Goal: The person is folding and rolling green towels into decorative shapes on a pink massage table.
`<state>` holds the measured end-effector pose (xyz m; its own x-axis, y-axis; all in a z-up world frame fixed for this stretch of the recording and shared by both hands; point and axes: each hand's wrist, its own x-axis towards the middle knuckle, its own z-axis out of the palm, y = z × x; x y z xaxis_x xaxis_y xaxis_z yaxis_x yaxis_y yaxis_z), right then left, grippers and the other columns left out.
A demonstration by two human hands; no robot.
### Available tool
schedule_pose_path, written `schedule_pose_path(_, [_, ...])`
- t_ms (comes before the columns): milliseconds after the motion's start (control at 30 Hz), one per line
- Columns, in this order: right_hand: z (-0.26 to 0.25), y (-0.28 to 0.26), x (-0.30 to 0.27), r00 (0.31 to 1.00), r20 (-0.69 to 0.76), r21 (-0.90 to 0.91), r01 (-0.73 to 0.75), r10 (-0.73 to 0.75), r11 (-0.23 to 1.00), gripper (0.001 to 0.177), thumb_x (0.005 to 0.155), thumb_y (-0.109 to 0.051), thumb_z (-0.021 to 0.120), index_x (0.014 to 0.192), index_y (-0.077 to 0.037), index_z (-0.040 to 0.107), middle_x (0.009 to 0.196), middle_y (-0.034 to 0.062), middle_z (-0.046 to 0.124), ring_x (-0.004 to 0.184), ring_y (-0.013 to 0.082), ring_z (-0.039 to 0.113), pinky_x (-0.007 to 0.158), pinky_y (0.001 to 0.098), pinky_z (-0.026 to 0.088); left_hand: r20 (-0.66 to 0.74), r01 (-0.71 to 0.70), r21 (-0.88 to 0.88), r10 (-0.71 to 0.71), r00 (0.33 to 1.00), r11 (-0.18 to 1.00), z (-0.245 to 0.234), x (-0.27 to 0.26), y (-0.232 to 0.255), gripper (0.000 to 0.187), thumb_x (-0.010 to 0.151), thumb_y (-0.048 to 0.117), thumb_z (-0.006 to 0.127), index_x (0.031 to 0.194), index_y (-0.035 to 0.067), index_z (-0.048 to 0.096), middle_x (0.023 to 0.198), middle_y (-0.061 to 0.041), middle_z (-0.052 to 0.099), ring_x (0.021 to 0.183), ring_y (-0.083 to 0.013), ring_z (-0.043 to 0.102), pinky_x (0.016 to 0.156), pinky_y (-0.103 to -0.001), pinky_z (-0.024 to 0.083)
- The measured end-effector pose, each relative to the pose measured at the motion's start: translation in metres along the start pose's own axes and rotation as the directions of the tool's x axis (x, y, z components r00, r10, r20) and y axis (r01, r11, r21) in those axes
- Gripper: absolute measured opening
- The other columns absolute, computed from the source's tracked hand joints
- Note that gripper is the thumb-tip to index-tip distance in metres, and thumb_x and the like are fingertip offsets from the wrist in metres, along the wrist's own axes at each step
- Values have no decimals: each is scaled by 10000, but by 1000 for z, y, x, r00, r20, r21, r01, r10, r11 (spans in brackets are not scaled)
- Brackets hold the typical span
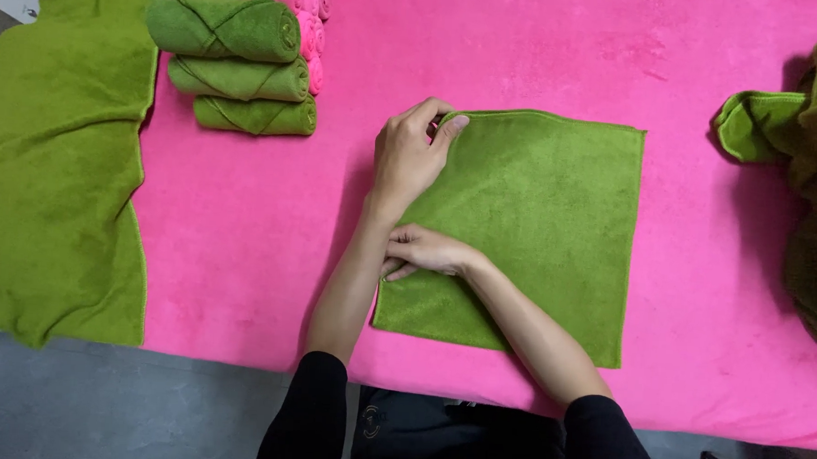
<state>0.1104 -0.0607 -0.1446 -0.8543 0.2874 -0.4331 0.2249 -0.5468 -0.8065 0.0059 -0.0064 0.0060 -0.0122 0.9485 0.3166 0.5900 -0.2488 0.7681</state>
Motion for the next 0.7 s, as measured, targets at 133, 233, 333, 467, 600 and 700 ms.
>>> schedule_pose_path(133, [0,-7,-2,999,-24,44,36,-35,998,417,1094,-297,593,1382,0,644,1228,213,728,1050,295,762,886,453,656,-28,-45,18,45,999,999,5,-1,-2,198,1045,334,674,1008,140,695,873,-107,759,775,-314,760,658,-429,599])
schedule_pose_path(233, [-13,-20,-12,995,-75,49,67,-63,997,404,1096,-267,575,1366,26,642,1193,241,724,1032,316,765,871,449,664,-23,-48,21,49,999,999,4,0,-1,211,1058,319,659,1003,120,704,868,-97,761,754,-291,759,668,-416,600])
schedule_pose_path(333, [-29,-33,-25,979,-165,17,124,-119,992,385,1084,-265,564,1320,20,670,1141,214,750,1014,292,775,857,421,668,-50,-76,49,78,996,996,2,-1,3,195,1047,320,668,997,134,697,852,-86,754,762,-303,757,671,-440,590])
schedule_pose_path(467, [-42,-45,-37,946,-307,58,130,-106,990,346,1062,-223,588,1268,35,693,1078,201,759,929,262,793,798,389,683,-41,-88,68,90,995,994,9,-2,0,201,1047,334,663,994,143,693,841,-74,751,761,-299,756,679,-437,579])
schedule_pose_path(600, [-49,-58,-52,911,-381,-16,165,-159,986,322,1052,-241,597,1209,9,724,1037,172,760,881,248,797,764,390,690,-61,-85,86,90,994,993,15,-3,-2,213,1039,361,662,992,156,691,843,-68,750,773,-321,744,691,-454,548])
schedule_pose_path(700, [-56,-62,-60,893,-414,-49,172,-177,984,318,1053,-261,600,1184,-8,740,1029,167,765,877,243,797,759,388,689,-62,-83,91,89,994,992,17,-3,-1,213,1038,369,663,987,163,685,844,-57,748,777,-322,737,689,-452,536])
